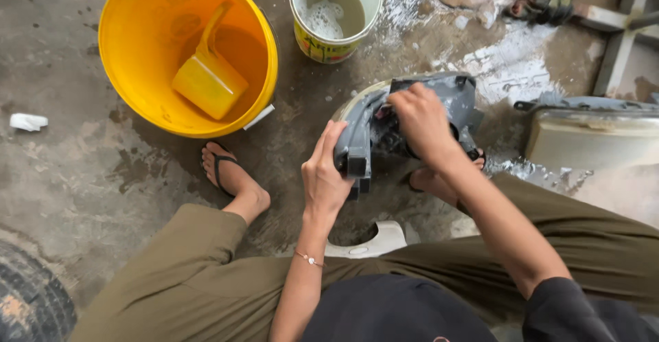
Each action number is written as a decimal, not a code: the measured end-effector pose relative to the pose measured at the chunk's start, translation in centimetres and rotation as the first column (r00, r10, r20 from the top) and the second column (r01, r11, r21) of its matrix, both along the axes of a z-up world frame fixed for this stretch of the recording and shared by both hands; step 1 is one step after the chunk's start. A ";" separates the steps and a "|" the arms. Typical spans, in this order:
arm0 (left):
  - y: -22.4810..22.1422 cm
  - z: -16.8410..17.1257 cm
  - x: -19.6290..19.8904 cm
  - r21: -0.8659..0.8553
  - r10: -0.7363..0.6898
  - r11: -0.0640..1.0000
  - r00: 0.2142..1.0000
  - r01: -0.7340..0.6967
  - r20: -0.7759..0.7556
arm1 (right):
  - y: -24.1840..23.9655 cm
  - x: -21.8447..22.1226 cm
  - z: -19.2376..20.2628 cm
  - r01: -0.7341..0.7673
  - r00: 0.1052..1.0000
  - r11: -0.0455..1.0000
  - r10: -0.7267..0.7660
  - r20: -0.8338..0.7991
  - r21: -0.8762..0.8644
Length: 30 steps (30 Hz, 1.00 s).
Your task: The person scrubs a grey car headlight housing with a red sponge, dipping it into a bucket of soapy water. They then rinse the housing by pouring water over it from a yellow scoop.
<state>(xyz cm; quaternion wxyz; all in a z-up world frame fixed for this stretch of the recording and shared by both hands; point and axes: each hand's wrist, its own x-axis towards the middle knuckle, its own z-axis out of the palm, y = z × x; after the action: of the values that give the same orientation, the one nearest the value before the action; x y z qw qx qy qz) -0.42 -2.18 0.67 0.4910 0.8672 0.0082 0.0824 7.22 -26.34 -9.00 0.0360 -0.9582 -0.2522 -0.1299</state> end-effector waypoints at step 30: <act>0.5 -1.4 -1.0 0.014 0.000 1.000 1.000 0.000 -0.015 | 6.1 -0.9 -2.7 0.364 0.920 0.846 -0.261 -0.293 0.390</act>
<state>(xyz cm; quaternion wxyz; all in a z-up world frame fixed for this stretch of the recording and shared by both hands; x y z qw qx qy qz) -1.38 -1.68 -0.74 0.4850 0.8711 0.0111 0.0761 6.29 -20.20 -11.70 0.2571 -0.9621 -0.0504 -0.0760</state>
